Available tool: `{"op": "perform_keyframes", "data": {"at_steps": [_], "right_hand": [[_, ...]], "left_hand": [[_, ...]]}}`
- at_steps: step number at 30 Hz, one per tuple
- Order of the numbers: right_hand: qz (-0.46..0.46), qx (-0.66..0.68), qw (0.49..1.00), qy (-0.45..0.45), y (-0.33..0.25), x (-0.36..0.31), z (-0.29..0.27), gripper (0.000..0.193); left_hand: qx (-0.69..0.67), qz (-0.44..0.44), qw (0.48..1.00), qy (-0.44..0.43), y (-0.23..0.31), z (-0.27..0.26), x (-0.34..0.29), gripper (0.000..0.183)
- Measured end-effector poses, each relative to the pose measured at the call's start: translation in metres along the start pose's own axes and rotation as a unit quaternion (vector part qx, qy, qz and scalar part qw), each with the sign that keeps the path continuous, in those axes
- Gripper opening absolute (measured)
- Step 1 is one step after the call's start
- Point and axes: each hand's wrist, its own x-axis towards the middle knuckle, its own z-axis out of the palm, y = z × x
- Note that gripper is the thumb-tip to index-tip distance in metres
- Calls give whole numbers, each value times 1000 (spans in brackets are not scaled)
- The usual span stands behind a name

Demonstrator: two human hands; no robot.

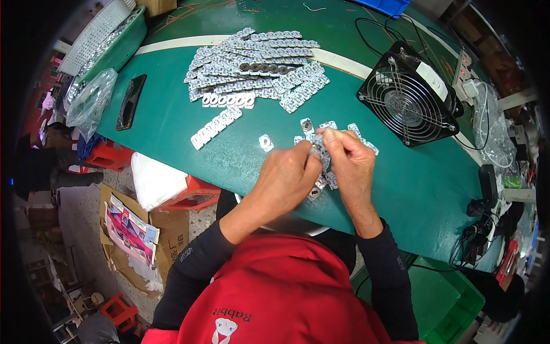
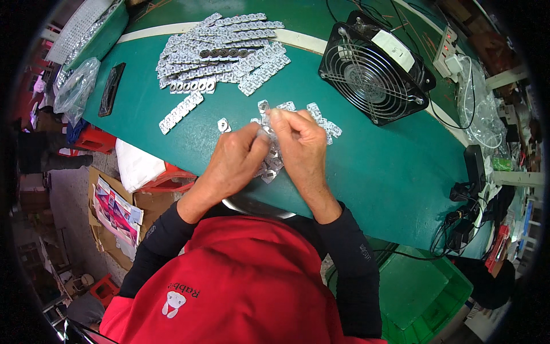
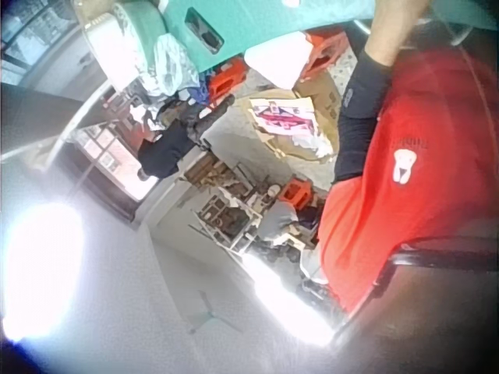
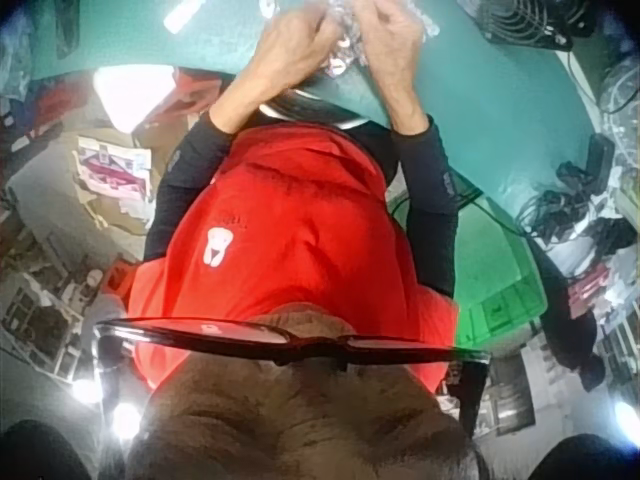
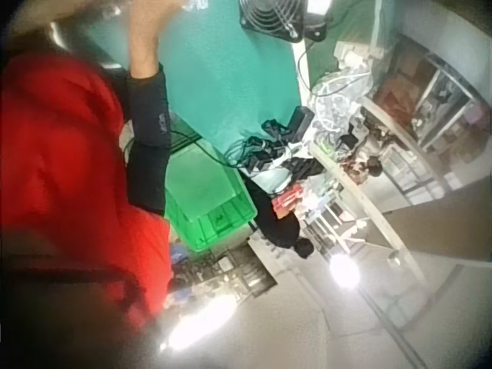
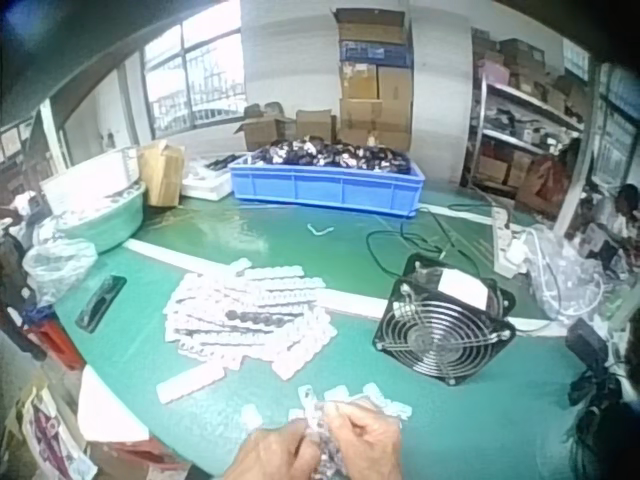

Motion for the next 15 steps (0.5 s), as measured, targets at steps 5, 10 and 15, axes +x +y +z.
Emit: {"op": "perform_keyframes", "data": {"at_steps": [5, 10, 15], "right_hand": [[-123, -97, 987, 36, -6, 3, -4, 13], [-152, -116, 980, 61, -8, 4, -4, 13], [34, 50, 996, -58, -10, 3, -9, 16]], "left_hand": [[-280, -99, 951, -80, 6, -15, 5, 25], [-293, -125, 940, -125, 4, -14, 6, 28], [-318, -129, 928, -147, 7, -22, 9, 30]]}}
